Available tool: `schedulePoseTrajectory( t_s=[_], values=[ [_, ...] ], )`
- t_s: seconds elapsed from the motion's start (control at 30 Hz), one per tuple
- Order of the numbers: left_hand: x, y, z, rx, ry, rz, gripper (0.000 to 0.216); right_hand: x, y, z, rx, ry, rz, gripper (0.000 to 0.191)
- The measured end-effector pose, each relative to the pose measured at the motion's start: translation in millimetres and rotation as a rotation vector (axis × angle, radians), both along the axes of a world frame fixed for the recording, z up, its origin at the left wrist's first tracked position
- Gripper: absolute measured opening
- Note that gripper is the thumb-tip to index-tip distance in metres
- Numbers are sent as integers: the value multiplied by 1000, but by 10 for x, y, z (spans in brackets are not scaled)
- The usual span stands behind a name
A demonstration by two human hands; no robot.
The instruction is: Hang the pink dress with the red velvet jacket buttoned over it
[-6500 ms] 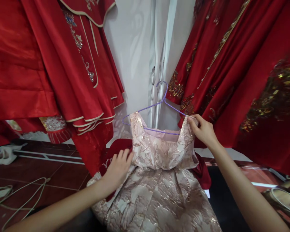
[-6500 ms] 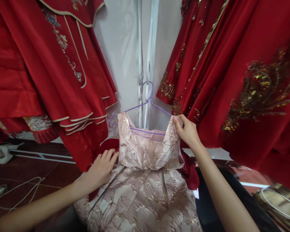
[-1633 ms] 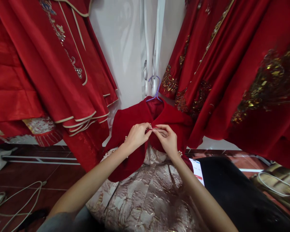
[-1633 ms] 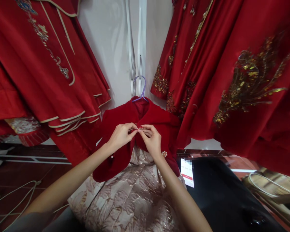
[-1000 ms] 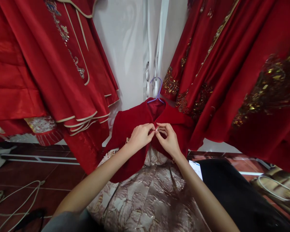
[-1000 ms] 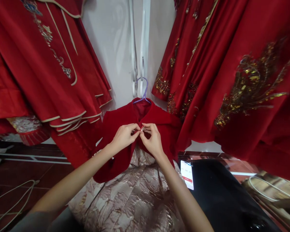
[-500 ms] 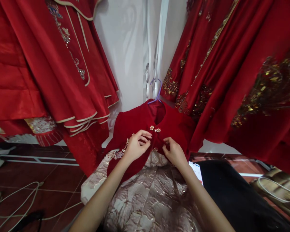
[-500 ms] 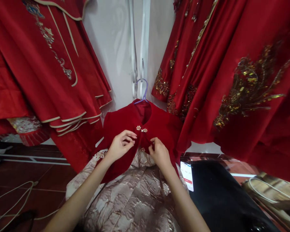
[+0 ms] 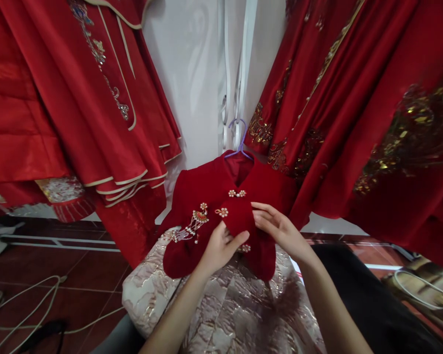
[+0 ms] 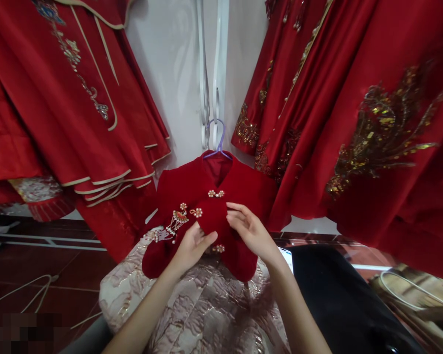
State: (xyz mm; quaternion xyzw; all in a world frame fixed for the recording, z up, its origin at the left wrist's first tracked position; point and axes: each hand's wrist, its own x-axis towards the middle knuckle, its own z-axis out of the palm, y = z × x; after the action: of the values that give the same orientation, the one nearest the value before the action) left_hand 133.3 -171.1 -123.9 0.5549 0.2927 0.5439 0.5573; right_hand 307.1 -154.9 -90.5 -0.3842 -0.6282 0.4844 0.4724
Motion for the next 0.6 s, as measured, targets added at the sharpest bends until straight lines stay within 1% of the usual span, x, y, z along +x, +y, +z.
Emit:
schedulePoseTrajectory(
  t_s=[0.07,0.13,0.2,0.23,0.27,0.3,0.4,0.47,0.53,0.6],
  values=[
    [-4,78,27,-34,15,182,38,-34,-67,31,141,-147,-10,40],
    [-10,145,47,-47,3,315,32,-94,-128,48,289,-295,-112,31],
    [-19,159,57,-16,-20,367,29,-181,-173,49,392,-388,-276,24],
    [-25,142,58,2,-25,378,29,-229,-186,42,413,-393,-337,23],
    [-35,113,55,13,-17,386,30,-277,-192,30,410,-375,-359,24],
    [-48,75,49,11,2,390,30,-321,-192,11,382,-346,-336,25],
    [-112,-33,23,-35,90,380,32,-422,-158,-77,252,-265,-203,29],
    [-170,-64,10,-55,148,355,33,-465,-121,-149,199,-225,-182,26],
    [-228,-56,2,-82,157,330,31,-503,-83,-218,150,-136,-135,25],
    [-279,-29,-6,-136,115,300,31,-540,-51,-278,90,-24,-54,28]
  ],
)
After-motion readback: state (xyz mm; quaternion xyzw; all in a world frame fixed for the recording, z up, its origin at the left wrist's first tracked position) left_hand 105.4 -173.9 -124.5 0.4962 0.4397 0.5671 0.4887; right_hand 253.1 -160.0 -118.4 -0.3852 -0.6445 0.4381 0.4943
